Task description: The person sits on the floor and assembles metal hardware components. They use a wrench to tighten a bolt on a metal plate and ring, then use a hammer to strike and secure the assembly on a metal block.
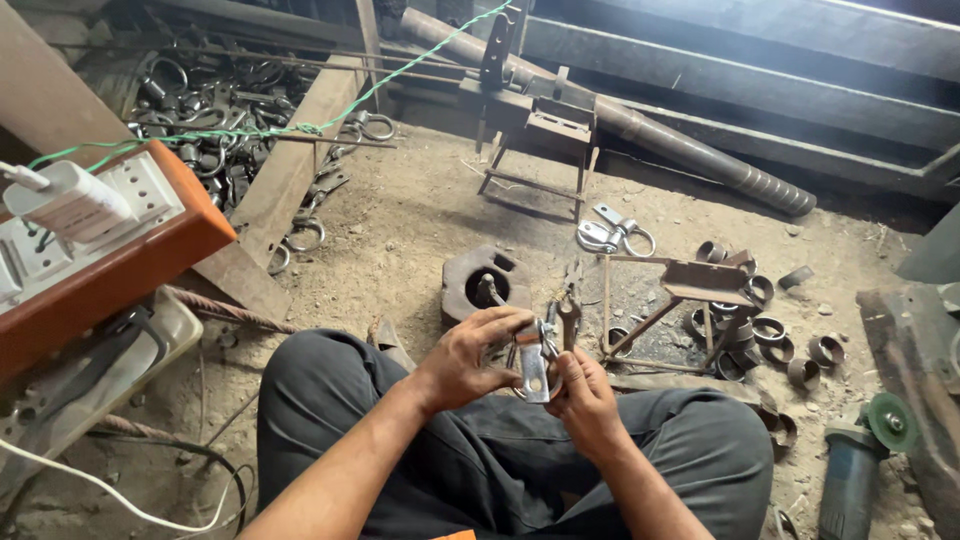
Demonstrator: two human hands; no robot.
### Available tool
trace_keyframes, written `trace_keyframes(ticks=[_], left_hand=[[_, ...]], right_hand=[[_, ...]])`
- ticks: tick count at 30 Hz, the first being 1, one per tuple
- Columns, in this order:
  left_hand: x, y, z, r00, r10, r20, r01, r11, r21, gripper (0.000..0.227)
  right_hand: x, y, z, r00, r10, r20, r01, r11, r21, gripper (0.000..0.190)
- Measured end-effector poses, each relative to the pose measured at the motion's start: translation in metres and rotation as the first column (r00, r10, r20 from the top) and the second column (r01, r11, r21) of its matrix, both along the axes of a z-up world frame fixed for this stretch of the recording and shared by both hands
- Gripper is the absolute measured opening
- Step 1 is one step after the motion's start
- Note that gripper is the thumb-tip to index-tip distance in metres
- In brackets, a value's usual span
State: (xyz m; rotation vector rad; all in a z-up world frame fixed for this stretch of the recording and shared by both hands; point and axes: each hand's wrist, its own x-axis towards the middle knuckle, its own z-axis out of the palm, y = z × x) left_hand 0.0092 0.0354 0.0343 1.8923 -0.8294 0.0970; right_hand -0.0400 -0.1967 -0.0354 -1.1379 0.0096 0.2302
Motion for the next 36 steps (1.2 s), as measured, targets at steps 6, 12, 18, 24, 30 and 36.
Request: trace_keyframes(ticks=[6,12,18,24,30,36], left_hand=[[0.005,-0.002,-0.004,0.988,-0.009,-0.154,0.022,0.996,0.082,0.090],[0.010,0.000,-0.015,0.664,-0.518,-0.539,0.148,0.798,-0.584,0.075],[0.010,-0.010,-0.021,0.619,-0.453,-0.641,-0.104,0.762,-0.639,0.071],[0.014,-0.002,-0.005,0.883,0.058,-0.466,-0.132,0.983,-0.126,0.047],[0.019,0.000,-0.018,0.848,0.050,-0.527,-0.137,0.983,-0.126,0.043],[0.017,-0.010,-0.033,0.398,-0.266,-0.878,-0.349,0.841,-0.413,0.039]], right_hand=[[-0.001,-0.002,-0.006,0.994,-0.016,-0.105,0.026,0.995,0.095,0.031],[0.005,0.006,-0.002,0.976,-0.083,-0.203,0.102,0.991,0.088,0.029],[0.013,0.014,-0.007,0.999,0.036,-0.026,-0.037,0.999,-0.004,0.033],[0.011,0.011,-0.009,0.995,0.064,-0.076,-0.070,0.995,-0.075,0.029],[0.006,0.015,0.006,0.980,0.090,0.176,0.025,0.826,-0.563,0.028],[0.012,0.013,0.028,0.878,0.240,0.414,0.165,0.659,-0.733,0.024]])
